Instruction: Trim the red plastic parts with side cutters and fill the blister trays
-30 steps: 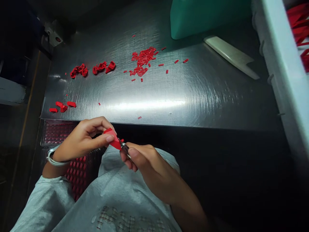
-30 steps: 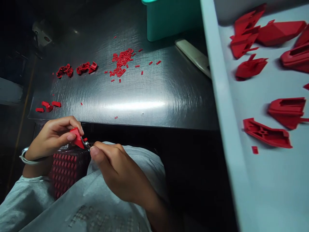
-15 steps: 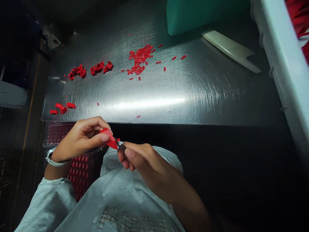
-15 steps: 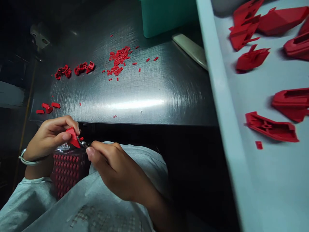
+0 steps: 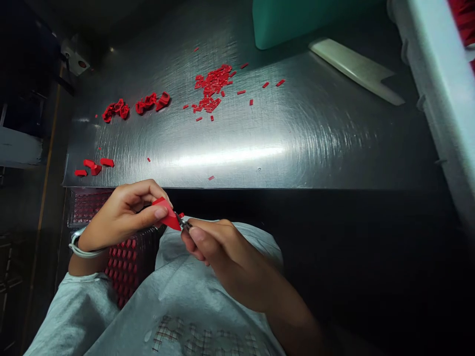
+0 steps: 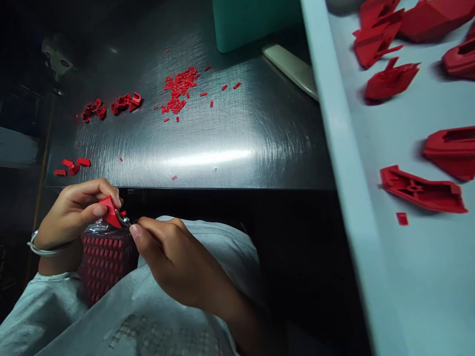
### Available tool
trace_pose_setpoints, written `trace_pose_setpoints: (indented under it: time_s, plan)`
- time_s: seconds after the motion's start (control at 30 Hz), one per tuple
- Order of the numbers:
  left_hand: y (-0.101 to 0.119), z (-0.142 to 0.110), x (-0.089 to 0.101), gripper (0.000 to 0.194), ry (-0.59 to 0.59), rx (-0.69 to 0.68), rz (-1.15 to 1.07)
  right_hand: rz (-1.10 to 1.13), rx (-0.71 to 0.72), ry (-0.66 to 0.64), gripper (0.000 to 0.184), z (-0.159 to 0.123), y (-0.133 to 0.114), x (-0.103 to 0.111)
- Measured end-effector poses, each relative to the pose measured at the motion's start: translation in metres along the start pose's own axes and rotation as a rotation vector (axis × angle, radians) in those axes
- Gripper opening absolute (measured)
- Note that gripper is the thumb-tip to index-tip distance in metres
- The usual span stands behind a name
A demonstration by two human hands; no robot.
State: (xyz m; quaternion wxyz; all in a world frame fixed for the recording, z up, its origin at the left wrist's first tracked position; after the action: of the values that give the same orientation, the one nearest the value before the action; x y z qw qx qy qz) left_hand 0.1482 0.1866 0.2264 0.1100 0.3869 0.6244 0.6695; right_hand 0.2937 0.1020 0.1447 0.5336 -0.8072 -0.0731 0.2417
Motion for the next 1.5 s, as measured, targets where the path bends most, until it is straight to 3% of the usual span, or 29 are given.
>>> trace_pose_setpoints:
  time_s: [0.2,0.4,0.5,0.7,0.8,0.97,1.1,1.2,1.33,1.43,1.5]
  plan:
    - [-0.005,0.002,0.002,0.043,0.012,0.023,0.031,0.078,0.039,0.075,0.051,0.010,0.010,-0.002]
    - [-0.013,-0.002,0.015,0.045,0.007,0.075,0.111,0.359,-0.114,-0.021,0.057,0.013,0.017,0.003]
    - [-0.024,-0.008,0.046,0.038,0.067,0.132,0.295,0.392,-0.143,-0.026,0.060,0.013,0.019,0.006]
    - [-0.063,-0.039,0.140,0.032,0.280,0.397,0.719,0.379,-0.189,-0.008,0.057,0.020,0.034,0.010]
    - [-0.076,-0.050,0.167,0.023,0.370,0.526,0.859,0.330,-0.211,-0.058,0.058,0.024,0.037,0.009]
    - [-0.079,-0.052,0.169,0.020,0.344,0.570,0.910,0.305,-0.256,-0.030,0.059,0.023,0.033,0.008]
    - [-0.059,-0.052,0.161,0.025,0.363,0.576,1.125,0.322,-0.275,0.040,0.062,0.020,0.031,0.010]
    - [-0.044,-0.029,0.150,0.027,0.373,0.459,1.230,0.320,-0.257,0.044,0.064,0.020,0.030,0.011]
    - [-0.047,0.039,0.138,0.027,0.292,0.185,1.214,0.277,-0.260,0.040,0.064,0.019,0.028,0.008]
    - [-0.064,0.084,0.136,0.037,0.270,0.177,1.169,0.250,-0.260,0.069,0.064,0.014,0.027,0.008]
    - [-0.073,0.102,0.135,0.037,0.287,0.198,1.108,0.256,-0.259,0.081,0.064,0.011,0.027,0.009]
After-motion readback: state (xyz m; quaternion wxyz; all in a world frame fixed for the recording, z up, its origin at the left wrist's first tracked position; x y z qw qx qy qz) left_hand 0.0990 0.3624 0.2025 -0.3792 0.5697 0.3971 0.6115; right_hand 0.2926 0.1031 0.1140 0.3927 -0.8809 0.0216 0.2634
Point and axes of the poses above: each hand's wrist, its own z-axis towards the middle knuckle, its own x-axis out of the back of the hand, y = z × x, the point moved 3 cm from there along z, towards the middle knuckle, and after that the axes turned 14 degrees about -x, right-handed, at the moved point
